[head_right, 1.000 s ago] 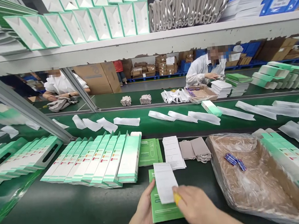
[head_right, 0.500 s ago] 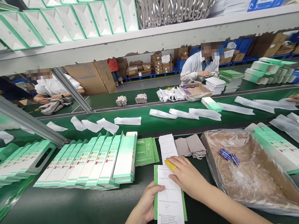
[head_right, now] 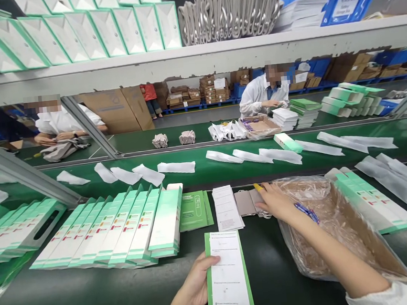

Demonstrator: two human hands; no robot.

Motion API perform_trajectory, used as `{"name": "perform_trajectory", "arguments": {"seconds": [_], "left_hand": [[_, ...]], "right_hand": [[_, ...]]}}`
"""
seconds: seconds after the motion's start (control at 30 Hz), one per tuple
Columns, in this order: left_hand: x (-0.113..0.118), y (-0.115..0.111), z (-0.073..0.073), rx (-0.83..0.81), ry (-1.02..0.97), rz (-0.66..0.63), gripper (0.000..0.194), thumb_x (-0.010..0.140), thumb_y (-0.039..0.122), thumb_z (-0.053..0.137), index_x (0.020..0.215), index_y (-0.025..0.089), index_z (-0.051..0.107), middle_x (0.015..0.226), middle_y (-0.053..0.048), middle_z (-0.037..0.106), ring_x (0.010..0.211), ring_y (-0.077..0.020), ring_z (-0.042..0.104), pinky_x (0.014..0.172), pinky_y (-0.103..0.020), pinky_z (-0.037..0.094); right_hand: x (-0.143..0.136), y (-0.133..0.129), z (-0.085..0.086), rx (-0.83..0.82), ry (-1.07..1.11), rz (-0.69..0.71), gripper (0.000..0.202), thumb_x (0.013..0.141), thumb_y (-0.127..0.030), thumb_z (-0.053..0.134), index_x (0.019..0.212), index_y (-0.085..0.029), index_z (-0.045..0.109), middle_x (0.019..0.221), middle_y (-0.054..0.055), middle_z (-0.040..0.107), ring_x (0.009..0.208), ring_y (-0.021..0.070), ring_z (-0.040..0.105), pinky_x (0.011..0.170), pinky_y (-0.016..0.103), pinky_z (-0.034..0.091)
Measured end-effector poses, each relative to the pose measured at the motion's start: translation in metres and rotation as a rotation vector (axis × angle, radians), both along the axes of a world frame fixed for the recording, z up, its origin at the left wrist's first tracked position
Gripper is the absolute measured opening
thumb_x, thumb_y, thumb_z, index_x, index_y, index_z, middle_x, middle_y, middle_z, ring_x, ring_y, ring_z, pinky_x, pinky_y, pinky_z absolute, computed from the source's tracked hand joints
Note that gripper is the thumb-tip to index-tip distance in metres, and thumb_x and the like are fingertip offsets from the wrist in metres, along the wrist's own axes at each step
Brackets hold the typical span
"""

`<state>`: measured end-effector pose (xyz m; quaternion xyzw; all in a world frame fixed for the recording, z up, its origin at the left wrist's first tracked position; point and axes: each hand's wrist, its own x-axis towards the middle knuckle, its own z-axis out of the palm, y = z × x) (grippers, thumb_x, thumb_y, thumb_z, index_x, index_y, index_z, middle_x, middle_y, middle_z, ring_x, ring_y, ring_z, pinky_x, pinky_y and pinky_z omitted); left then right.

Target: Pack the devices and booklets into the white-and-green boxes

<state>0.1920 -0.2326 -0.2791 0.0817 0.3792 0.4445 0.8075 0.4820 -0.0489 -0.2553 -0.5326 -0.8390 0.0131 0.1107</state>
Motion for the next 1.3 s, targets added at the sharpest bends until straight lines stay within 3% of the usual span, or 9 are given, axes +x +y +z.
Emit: {"name": "perform_trajectory", "arguments": {"seconds": [0.13,0.33,0.47,0.6,0.8,1.0,1.13,1.2,1.3], "left_hand": [[-0.001,0.000,-0.002,-0.003,-0.005,0.010,0.027,0.076,0.009,0.068,0.102,0.009,0.062,0.094,-0.016,0.077,0.087,-0.0306,0.074,0.078,-0.041,0.056],[-0.003,0.000,-0.003,0.016,-0.018,-0.007,0.028,0.078,0.009,0.065,0.106,0.008,0.060,0.097,-0.018,0.077,0.086,-0.0318,0.074,0.077,-0.044,0.057],[-0.002,0.001,-0.003,0.010,-0.011,-0.004,0.026,0.078,0.009,0.064,0.104,0.008,0.060,0.095,-0.019,0.077,0.086,-0.0320,0.074,0.077,-0.044,0.057],[-0.002,0.002,-0.005,0.001,0.013,0.008,0.028,0.077,0.008,0.065,0.105,0.008,0.059,0.094,-0.018,0.077,0.084,-0.0316,0.075,0.074,-0.043,0.057],[-0.001,0.005,-0.008,-0.011,0.006,-0.012,0.032,0.079,0.008,0.065,0.110,0.006,0.058,0.097,-0.019,0.076,0.086,-0.0315,0.074,0.077,-0.043,0.057],[0.002,0.010,-0.005,-0.006,0.022,-0.006,0.031,0.077,0.006,0.065,0.108,0.005,0.059,0.095,-0.020,0.076,0.084,-0.0315,0.074,0.076,-0.043,0.056],[0.006,0.019,0.000,0.012,0.023,0.015,0.027,0.076,0.006,0.066,0.102,0.007,0.061,0.092,-0.018,0.077,0.083,-0.0299,0.074,0.076,-0.042,0.056],[0.009,0.025,0.003,0.026,0.022,0.028,0.025,0.074,0.005,0.065,0.100,0.008,0.063,0.091,-0.015,0.077,0.081,-0.0280,0.074,0.077,-0.041,0.055],[0.016,0.031,0.007,0.049,0.019,0.036,0.026,0.072,0.005,0.068,0.097,0.009,0.065,0.083,-0.012,0.077,0.073,-0.0245,0.073,0.075,-0.038,0.055]], "right_hand": [[0.009,0.001,-0.003,-0.094,0.034,0.083,0.051,0.085,-0.042,0.060,0.129,-0.016,0.056,0.141,0.018,0.049,0.127,0.0348,0.050,0.104,0.046,0.042],[0.017,0.000,-0.006,-0.144,0.172,0.052,0.040,0.090,-0.046,0.050,0.119,-0.019,0.053,0.119,0.016,0.060,0.111,0.0310,0.058,0.095,0.045,0.047],[0.023,0.002,-0.006,-0.159,0.272,0.049,0.035,0.093,-0.041,0.042,0.119,-0.019,0.051,0.117,0.015,0.057,0.111,0.0294,0.056,0.098,0.045,0.045],[0.034,0.002,0.001,-0.224,0.354,0.049,0.036,0.092,-0.044,0.043,0.117,-0.020,0.054,0.115,0.013,0.057,0.097,0.0268,0.060,0.088,0.042,0.050],[0.046,-0.003,0.012,-0.301,0.499,0.040,0.047,0.087,-0.054,0.053,0.125,-0.027,0.051,0.139,0.011,0.052,0.128,0.0316,0.048,0.103,0.043,0.042],[0.051,-0.002,0.019,-0.324,0.605,-0.035,0.046,0.085,-0.057,0.055,0.115,-0.022,0.050,0.116,0.014,0.063,0.112,0.0324,0.058,0.099,0.048,0.046],[0.022,-0.040,0.051,-0.412,0.656,-0.002,0.041,0.091,-0.050,0.052,0.122,-0.023,0.048,0.118,0.013,0.062,0.108,0.0295,0.061,0.090,0.043,0.053],[-0.011,-0.072,0.065,-0.575,0.643,0.154,0.037,0.094,-0.043,0.052,0.126,-0.025,0.048,0.124,0.011,0.060,0.109,0.0274,0.061,0.090,0.042,0.053],[-0.064,-0.110,0.068,-0.556,0.511,0.366,0.035,0.094,-0.030,0.054,0.129,-0.027,0.051,0.129,0.008,0.060,0.117,0.0249,0.057,0.102,0.042,0.047]]}}
